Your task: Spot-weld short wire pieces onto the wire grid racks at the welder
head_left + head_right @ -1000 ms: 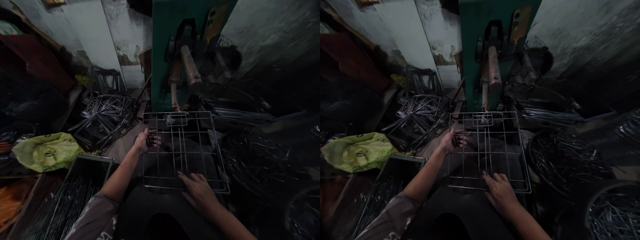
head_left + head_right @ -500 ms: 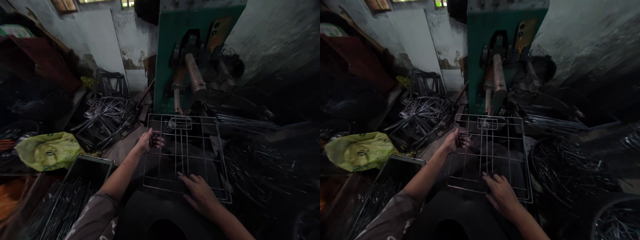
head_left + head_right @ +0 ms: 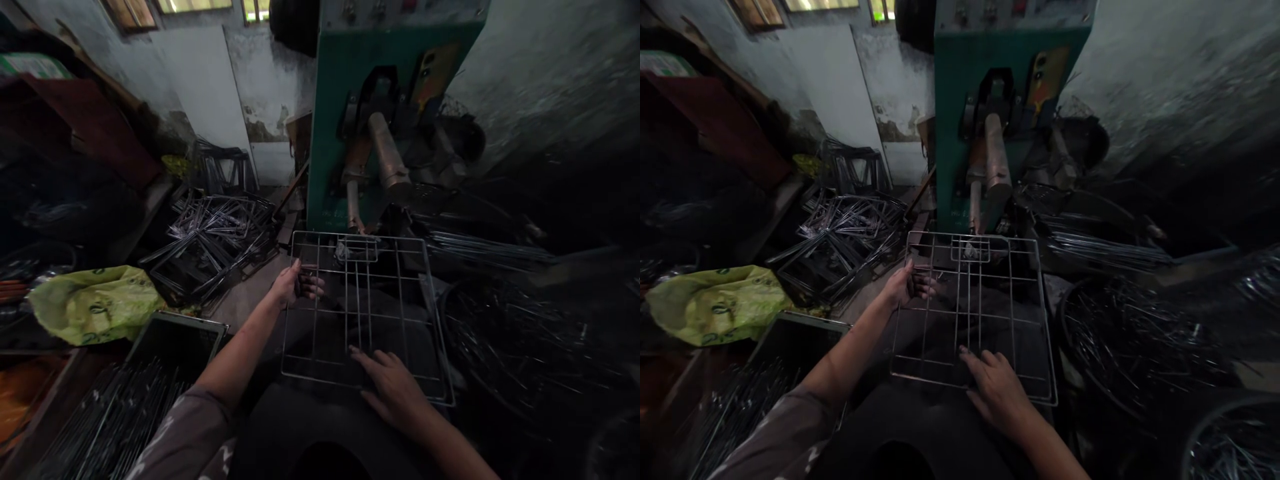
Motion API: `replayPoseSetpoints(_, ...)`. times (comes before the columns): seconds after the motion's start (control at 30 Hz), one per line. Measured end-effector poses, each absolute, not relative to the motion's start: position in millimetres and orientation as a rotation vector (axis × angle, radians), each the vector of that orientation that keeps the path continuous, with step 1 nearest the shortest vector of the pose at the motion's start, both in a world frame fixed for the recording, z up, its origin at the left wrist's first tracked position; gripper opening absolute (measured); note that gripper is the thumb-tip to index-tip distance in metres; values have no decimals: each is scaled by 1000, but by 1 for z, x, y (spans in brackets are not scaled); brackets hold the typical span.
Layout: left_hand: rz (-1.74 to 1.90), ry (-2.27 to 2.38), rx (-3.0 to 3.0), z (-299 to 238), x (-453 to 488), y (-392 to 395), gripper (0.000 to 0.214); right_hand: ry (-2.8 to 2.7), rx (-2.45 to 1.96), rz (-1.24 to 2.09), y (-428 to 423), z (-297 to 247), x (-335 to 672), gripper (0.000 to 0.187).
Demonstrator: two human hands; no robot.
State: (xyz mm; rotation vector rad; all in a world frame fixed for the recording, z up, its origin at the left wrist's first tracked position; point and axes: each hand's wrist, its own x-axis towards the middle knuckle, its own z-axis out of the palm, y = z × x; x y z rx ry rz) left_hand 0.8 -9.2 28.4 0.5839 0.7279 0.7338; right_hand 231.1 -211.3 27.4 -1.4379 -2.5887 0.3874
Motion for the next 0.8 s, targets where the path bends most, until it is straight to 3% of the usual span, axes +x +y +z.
replayPoseSetpoints(0.8, 652, 777, 577, 43, 21, 31, 52, -2570, -1496, 340, -182, 38, 234, 60)
